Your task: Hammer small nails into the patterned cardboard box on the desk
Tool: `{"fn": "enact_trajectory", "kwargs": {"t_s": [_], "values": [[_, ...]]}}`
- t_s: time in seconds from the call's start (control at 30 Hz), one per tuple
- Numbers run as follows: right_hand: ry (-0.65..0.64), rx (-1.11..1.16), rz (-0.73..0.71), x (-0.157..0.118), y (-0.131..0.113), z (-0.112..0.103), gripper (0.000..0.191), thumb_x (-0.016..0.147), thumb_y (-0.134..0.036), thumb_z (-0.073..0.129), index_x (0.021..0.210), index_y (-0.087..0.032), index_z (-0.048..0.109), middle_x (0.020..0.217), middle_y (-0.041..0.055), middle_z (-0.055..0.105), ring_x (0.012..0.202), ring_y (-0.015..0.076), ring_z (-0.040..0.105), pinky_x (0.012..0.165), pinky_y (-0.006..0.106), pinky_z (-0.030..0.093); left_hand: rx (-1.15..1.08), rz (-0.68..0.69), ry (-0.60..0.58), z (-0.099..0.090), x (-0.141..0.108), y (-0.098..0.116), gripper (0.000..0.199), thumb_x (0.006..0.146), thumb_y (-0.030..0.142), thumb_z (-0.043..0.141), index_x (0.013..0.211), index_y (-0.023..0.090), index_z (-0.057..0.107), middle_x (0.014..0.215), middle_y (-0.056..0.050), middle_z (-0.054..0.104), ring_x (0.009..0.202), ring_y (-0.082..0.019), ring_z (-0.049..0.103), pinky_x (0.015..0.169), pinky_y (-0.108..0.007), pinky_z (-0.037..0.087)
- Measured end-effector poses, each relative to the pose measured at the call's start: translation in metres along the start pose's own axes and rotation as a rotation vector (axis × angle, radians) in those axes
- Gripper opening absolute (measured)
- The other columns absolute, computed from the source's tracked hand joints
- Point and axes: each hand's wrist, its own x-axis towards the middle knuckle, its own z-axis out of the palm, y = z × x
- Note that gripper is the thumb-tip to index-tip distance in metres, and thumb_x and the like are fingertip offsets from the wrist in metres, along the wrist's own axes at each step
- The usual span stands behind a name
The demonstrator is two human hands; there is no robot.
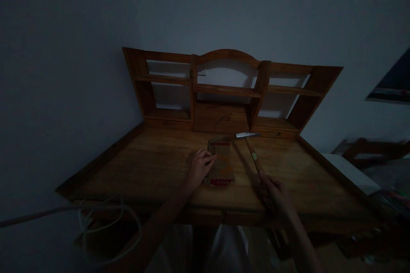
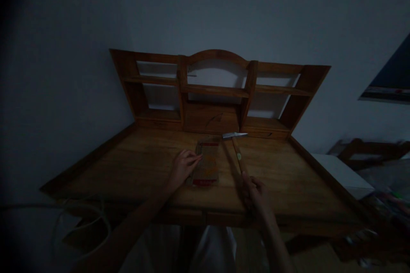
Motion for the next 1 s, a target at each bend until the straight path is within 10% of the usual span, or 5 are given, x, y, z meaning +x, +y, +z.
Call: {"fn": "enact_trajectory", "kwargs": {"t_s": [0.23, 0.57, 1.0], "values": [[-0.002, -0.06, 0.009, 0.003, 0.008, -0.001, 0.047, 0.07, -0.065, 0.063, 0.074, -0.022, 0.044, 0.047, -0.0103, 0.036, 0.031, 0.0038, 0.029, 0.029, 0.015, 0.02, 0.011, -0.078, 0.004, -0.006, 0.003, 0.002, 0.027, 0.09, 0.028, 0.054, 0.115, 0.025, 0.066, 0.087, -0.003, 0.065, 0.087, -0.017, 0.057, 0.078, -0.03, 0.047], [-0.034, -0.098, -0.063, 0.003, 0.008, 0.002, 0.048, 0.07, -0.067, 0.061, 0.073, -0.022, 0.043, 0.047, -0.0109, 0.035, 0.031, 0.0037, 0.029, 0.029, 0.015, 0.022, 0.067, -0.658, -0.178, -0.082, 0.047, -0.137, 0.036, 0.064, 0.031, 0.074, 0.095, 0.015, 0.065, 0.088, -0.006, 0.067, 0.082, -0.02, 0.061, 0.072, -0.028, 0.049], [-0.032, -0.105, -0.036, 0.007, 0.012, -0.001, 0.046, 0.072, -0.066, 0.059, 0.079, -0.022, 0.049, 0.047, -0.0109, 0.036, 0.032, 0.0045, 0.03, 0.03, 0.015, 0.022, 0.149, -0.658, -0.292, -0.097, 0.066, -0.09, 0.028, 0.081, 0.037, 0.062, 0.068, 0.013, 0.062, 0.063, 0.0, 0.062, 0.068, -0.015, 0.061, 0.066, -0.026, 0.044]]}}
